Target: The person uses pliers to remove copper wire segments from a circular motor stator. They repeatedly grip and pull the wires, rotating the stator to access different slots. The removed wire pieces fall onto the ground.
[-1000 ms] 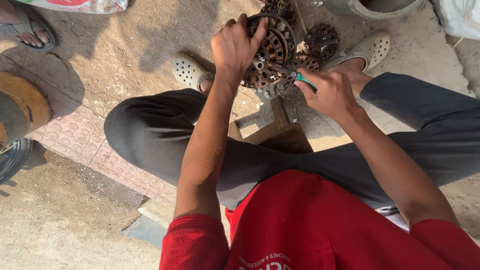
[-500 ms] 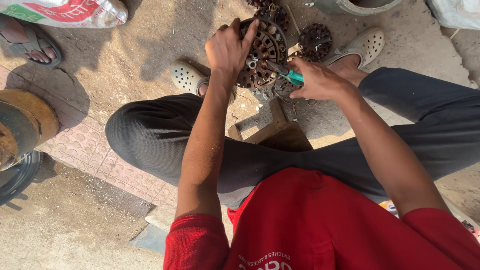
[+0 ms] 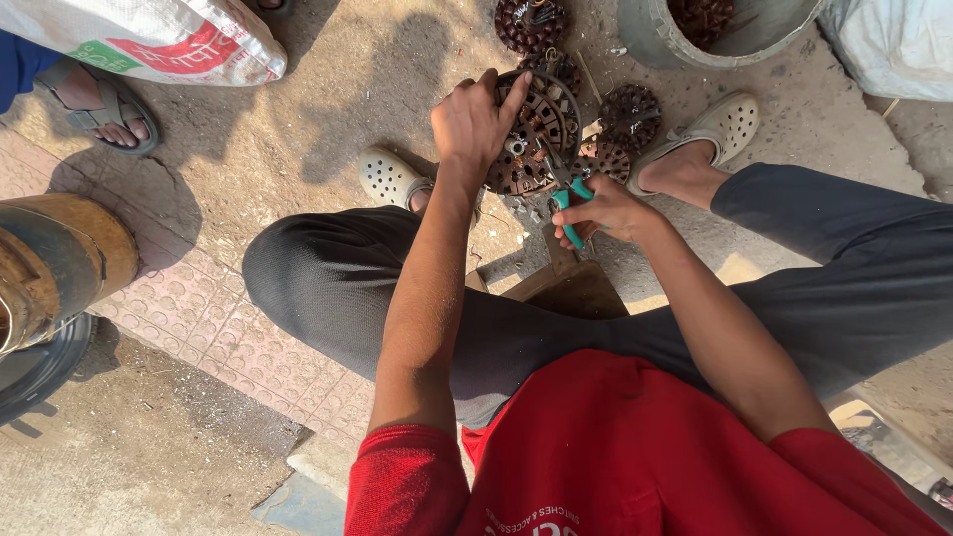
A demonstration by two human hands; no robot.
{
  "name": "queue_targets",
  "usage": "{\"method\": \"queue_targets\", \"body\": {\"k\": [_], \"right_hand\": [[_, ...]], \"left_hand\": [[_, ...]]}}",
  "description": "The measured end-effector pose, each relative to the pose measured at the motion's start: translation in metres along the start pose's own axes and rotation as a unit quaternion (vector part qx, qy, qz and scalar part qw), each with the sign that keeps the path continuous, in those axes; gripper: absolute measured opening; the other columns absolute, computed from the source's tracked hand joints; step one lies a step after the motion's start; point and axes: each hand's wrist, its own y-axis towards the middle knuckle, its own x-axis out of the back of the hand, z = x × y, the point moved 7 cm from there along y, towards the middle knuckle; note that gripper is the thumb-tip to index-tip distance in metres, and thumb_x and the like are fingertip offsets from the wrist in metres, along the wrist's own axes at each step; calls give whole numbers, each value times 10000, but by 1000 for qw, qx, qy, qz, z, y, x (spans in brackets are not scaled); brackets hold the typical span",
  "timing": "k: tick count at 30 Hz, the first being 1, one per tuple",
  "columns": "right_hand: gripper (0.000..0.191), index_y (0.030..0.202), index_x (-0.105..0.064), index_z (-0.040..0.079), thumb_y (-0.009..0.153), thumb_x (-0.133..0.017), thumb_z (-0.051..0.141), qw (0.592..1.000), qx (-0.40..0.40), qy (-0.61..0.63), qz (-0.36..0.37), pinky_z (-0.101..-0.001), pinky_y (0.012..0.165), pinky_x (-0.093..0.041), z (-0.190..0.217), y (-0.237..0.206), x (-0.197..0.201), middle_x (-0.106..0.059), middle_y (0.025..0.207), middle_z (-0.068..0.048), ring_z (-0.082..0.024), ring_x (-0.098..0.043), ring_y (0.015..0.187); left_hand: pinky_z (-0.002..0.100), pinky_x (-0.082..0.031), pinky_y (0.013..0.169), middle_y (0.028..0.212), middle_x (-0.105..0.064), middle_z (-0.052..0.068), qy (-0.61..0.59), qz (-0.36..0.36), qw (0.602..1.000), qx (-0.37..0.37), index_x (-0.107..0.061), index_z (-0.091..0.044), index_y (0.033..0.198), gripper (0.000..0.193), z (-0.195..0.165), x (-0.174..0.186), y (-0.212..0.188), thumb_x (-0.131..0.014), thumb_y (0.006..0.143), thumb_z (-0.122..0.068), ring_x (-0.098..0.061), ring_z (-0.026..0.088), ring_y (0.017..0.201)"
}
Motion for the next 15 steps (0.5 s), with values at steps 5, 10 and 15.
{"method": "queue_targets", "body": {"k": [5,10,15], "right_hand": [[382,1112,-699,54,823,-861,245,704,279,-529,-382,-521,917,-495,68,-51,22,-684,1094,-111,-288,-661,995],[542,1353,-662,55,890,-823,285,527,399,-647,-379,-552,1128,-335,91,-73,17,-584,1386,-160,-343,-537,1321],[549,1388,-624,-67,977,-766,268,550,370,-694,-281,-470,1100,-384,81,-58,14,-636,1334,-215,-344,-631,1186]], "left_hand": [[335,-499,387,722,-653,60,39,-92,993,-60,-628,-438,1344,442,-8,10,-5,-546,938,-284,-629,169,512],[322,-526,520,821,-668,55,23,25,999,-7,-601,-347,1384,304,1,-4,-1,-501,1102,-401,-660,142,657],[328,-487,395,682,-649,55,30,-121,991,-51,-664,-380,1269,363,-6,11,-4,-537,930,-349,-624,152,534]]}}
